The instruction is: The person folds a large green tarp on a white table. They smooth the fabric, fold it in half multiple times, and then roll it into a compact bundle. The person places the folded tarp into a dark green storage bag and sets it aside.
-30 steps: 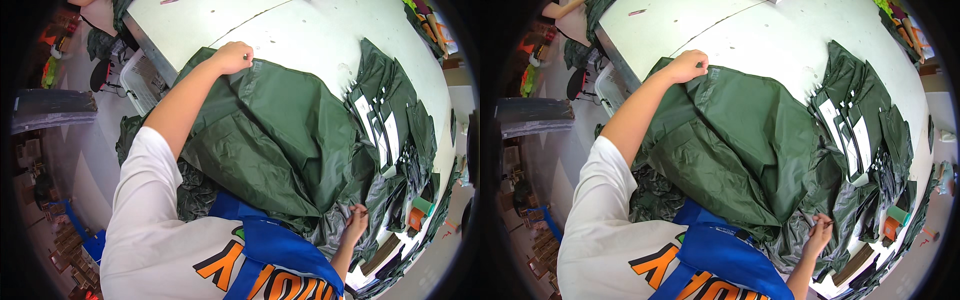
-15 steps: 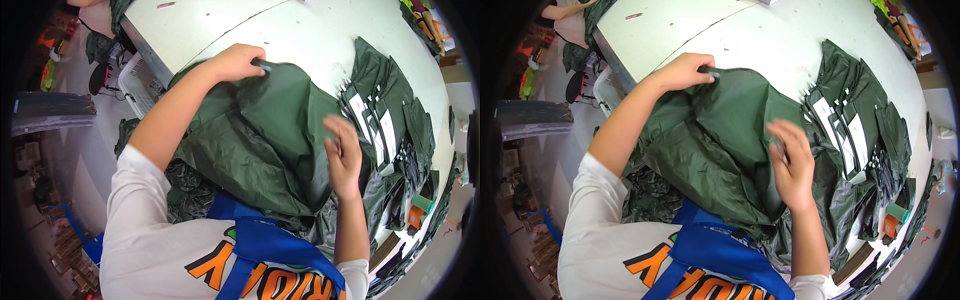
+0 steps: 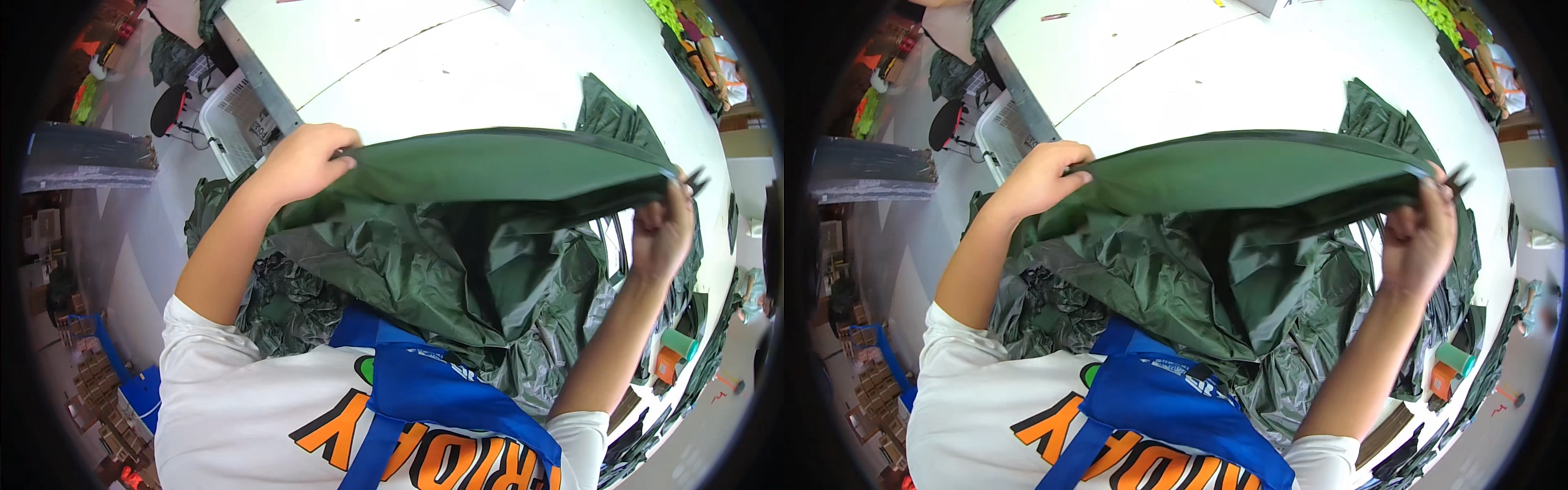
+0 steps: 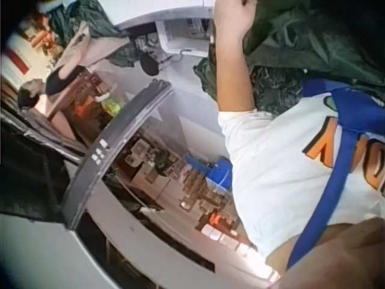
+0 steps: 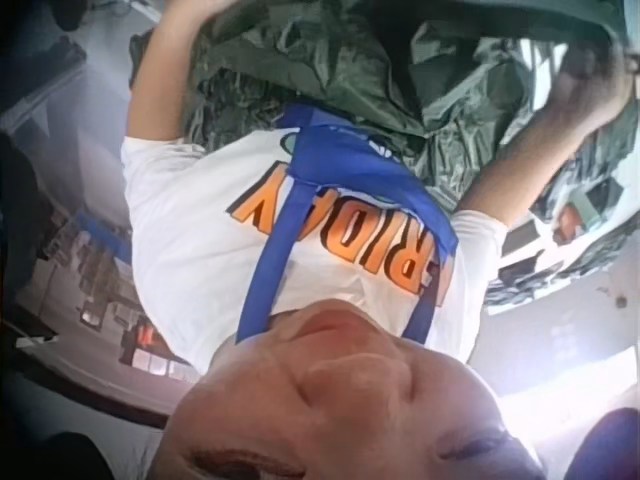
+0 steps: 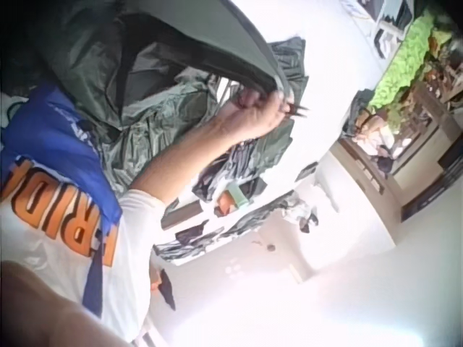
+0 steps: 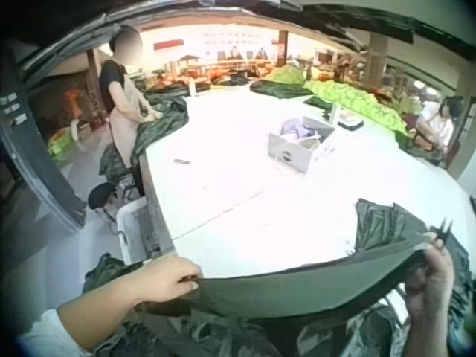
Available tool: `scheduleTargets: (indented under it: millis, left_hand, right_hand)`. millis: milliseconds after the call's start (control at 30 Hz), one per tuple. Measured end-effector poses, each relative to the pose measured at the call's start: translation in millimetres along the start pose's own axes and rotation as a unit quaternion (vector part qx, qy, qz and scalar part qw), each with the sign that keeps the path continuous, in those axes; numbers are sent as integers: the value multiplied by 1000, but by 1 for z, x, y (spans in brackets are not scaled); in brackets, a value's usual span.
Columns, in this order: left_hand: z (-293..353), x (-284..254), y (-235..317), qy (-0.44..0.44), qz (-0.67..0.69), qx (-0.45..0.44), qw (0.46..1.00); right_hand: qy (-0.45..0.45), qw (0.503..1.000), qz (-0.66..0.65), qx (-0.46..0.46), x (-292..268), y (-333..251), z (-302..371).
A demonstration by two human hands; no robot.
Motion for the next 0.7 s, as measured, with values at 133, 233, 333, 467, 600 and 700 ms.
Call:
scheduleTargets:
  millis: [133, 233, 333, 467, 600, 700]
  left_hand:
    - [35, -3, -37, -64, 103, -181, 976]
    - [40, -1, -44, -128, 276, -182, 935]
    - [51, -9, -24, -175, 392, -190, 883]
    - [60, -30, 0, -206, 424, -160, 867]
    - [70, -30, -24, -227, 265, -152, 925]
    - [80, -30, -37, -244, 206, -180, 930]
  right_hand:
    - [18, 996, -86, 23, -85, -18, -44]
    - [0, 991, -126, 32, -141, -49, -70]
    - [-11, 987, -141, 75, -195, -50, -104]
    - [72, 991, -80, 84, -270, -58, -148]
    - [42, 993, -89, 68, -316, -70, -195]
    - [46, 990, -118, 68, -354, -91, -223]
Point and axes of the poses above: each hand's wrist, its own z-axis away from the middle knuckle, its own x-axis out of the palm, y = z × x, the point moved 4 cm from there along -z, towards the middle knuckle, and after that the axes turned 12 degrees about -x, right-handed, at the moved point
